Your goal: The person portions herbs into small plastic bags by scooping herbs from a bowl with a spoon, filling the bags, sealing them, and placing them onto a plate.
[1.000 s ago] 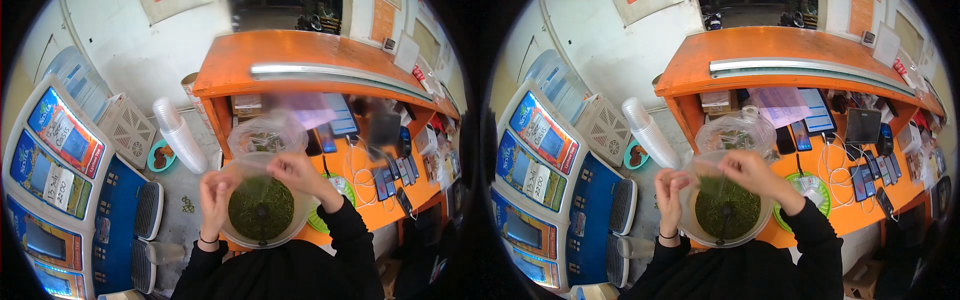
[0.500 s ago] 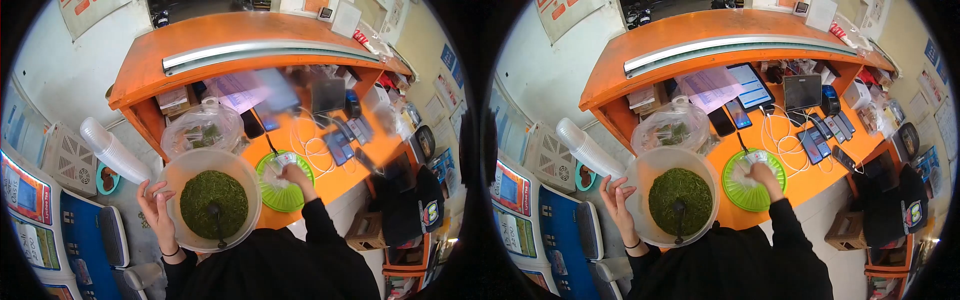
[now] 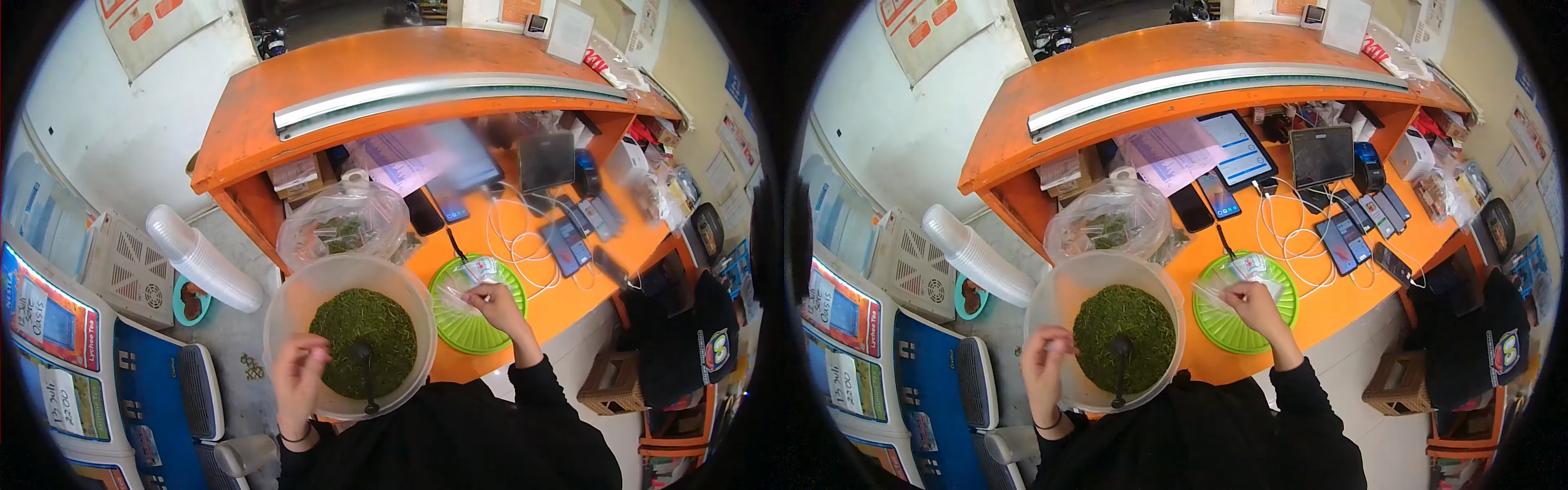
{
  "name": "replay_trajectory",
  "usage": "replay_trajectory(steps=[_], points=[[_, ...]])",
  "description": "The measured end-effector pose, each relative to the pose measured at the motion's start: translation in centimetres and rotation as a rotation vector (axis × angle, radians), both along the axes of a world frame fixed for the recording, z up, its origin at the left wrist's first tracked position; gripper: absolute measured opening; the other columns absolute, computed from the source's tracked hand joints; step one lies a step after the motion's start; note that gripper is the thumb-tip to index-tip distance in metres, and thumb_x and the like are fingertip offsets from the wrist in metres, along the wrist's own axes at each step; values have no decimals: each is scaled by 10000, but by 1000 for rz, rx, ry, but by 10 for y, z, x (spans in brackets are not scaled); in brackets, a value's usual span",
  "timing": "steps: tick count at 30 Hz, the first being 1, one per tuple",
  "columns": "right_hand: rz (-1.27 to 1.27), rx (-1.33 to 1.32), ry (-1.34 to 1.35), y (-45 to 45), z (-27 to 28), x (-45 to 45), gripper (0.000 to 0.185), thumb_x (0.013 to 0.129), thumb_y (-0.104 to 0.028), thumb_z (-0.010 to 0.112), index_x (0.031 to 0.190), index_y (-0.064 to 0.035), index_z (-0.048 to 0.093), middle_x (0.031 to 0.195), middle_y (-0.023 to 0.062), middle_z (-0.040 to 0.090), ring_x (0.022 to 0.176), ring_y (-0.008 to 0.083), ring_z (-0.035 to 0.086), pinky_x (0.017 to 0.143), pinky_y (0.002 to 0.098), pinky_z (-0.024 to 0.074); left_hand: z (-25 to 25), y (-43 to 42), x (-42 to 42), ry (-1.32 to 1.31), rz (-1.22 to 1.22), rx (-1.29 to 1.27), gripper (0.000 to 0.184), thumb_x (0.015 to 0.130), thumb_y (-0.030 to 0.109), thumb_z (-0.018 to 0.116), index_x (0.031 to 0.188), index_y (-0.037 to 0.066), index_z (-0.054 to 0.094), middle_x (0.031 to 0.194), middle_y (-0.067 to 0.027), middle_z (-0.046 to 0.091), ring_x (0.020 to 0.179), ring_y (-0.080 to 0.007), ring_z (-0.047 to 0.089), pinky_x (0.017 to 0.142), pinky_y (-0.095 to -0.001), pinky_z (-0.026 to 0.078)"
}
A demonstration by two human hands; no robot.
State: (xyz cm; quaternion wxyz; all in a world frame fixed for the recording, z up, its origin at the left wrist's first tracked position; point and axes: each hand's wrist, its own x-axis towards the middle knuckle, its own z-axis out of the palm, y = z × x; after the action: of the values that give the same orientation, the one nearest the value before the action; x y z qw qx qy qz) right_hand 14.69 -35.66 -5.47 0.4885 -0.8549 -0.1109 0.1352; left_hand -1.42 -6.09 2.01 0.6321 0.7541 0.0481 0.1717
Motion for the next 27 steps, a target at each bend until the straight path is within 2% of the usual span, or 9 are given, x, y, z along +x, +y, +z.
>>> replay_trajectory(steps=[3,7,8,12,15,17,19,23,27], points=[[73,379,-321,38,77,-24,101,776,-79,596,833,-22,656,757,80,606,709,184,535,647,274,407,9,-22,4,95,-243,39,159,814,60,575,947,-23,557,901,-78,559,748,-132,574,644,-239,477],[459,404,-656,81,101,-45,143,734,-82,639,872,-49,647,798,51,563,784,203,510,680,299,403,24,-33,6,52,-330,-14,190,794,55,600,961,-29,563,894,-85,569,731,-136,587,646,-234,491],[554,400,-701,90,103,-48,166,726,-85,646,889,-53,642,813,49,553,790,209,505,686,304,403,16,-34,4,-25,-245,-42,146,813,57,583,927,-33,571,852,-99,579,663,-131,589,592,-224,488],[406,436,-792,119,105,-59,302,699,-141,686,982,-70,607,878,61,525,808,210,489,714,315,394,23,-32,-1,-34,-26,-105,85,830,56,565,833,-28,575,697,-86,574,539,-103,554,493,-208,452],[635,432,-833,127,101,-60,329,681,-165,705,982,-75,605,892,60,536,839,202,498,740,317,388,13,-25,-2,-151,56,27,120,847,66,546,766,-21,563,589,-58,549,463,-85,510,429,-197,401],[742,537,-627,133,96,-59,219,702,-135,671,893,-44,615,758,70,563,708,202,546,647,313,419,5,-22,-1,-233,80,124,177,866,75,519,718,-18,548,521,-36,528,415,-72,471,392,-191,360],[803,600,-341,135,99,-58,154,717,-112,643,844,-29,617,664,80,562,599,206,556,569,310,429,4,-19,-1,-187,76,219,139,843,63,550,727,-14,554,556,-42,526,440,-74,468,405,-210,357],[717,570,-498,140,98,-59,88,714,-87,609,726,-5,580,564,98,515,479,242,519,475,313,419,14,-26,2,-96,65,206,114,817,43,574,722,-15,549,562,-64,488,437,-109,449,413,-240,342],[642,443,-644,141,93,-58,123,701,-88,611,662,-2,532,563,102,504,496,268,518,476,321,423,14,-25,9,-335,116,574,128,797,27,579,689,-6,519,562,-86,453,423,-173,429,411,-266,331]])
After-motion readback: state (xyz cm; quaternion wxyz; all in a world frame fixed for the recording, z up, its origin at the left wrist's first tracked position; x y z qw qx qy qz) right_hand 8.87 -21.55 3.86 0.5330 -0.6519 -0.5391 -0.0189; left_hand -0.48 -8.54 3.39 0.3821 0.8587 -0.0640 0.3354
